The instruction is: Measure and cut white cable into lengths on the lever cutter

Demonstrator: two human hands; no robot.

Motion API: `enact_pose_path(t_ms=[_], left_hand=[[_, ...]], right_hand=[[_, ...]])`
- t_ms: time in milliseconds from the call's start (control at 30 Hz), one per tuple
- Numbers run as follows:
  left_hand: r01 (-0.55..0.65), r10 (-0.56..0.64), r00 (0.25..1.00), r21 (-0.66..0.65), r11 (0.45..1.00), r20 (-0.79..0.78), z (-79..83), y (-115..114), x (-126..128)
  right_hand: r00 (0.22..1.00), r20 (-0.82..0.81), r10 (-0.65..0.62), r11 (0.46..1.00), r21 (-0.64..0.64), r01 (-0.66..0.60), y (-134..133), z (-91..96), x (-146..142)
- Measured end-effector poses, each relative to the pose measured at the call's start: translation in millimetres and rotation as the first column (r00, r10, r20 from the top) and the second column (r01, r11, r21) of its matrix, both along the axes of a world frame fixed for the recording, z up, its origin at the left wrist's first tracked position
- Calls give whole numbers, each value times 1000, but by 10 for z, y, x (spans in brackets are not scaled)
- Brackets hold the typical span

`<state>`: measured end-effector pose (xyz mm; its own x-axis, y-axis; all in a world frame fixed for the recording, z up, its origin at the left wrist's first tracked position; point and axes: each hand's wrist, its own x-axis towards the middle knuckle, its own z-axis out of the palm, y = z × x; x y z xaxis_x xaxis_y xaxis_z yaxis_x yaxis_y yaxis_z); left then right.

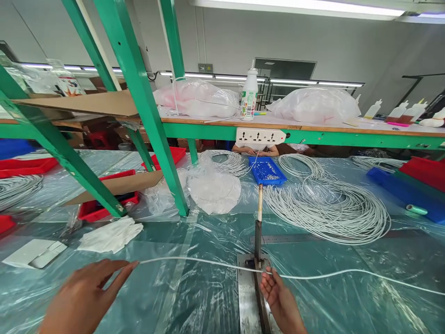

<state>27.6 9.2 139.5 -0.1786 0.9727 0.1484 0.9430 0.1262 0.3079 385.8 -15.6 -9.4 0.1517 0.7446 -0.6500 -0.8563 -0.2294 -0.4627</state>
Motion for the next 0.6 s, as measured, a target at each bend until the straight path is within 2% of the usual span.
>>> enact_pose_path(t_ms=[67,167,233,300,367,467,533,600], left_hand=[[35,-44,998,-148,988,-55,-259,94,-110],[-28,-39,986,-391,920,-163,-728,158,-297],[-58,-57,966,-423,904,-254,-997,154,-336],[2,-100,968,-388,922,-231,-1173,147,-205],[131,-163,984,-342,931,-66,-1252,147,130],[346,-299,932,-261,901,203,-1275,134,901],[486,-384,860,-314,815,335,-1309,102,1435],[596,-421,787,-378,708,451,-1397,71,1859]], right_hand=[[1000,1,6,1000,6,-6,59,-81,-190],[990,20,136,990,-27,-136,68,-233,-484],[966,22,259,965,-42,-258,33,-335,-677],[938,20,346,937,-53,-344,-11,-427,-843],[916,17,400,915,-68,-399,-48,-511,-972],[876,71,478,878,-75,-473,-67,-618,-1116],[853,137,503,864,-52,-501,-41,-659,-1188],[847,200,492,863,14,-505,23,-656,-1224]])
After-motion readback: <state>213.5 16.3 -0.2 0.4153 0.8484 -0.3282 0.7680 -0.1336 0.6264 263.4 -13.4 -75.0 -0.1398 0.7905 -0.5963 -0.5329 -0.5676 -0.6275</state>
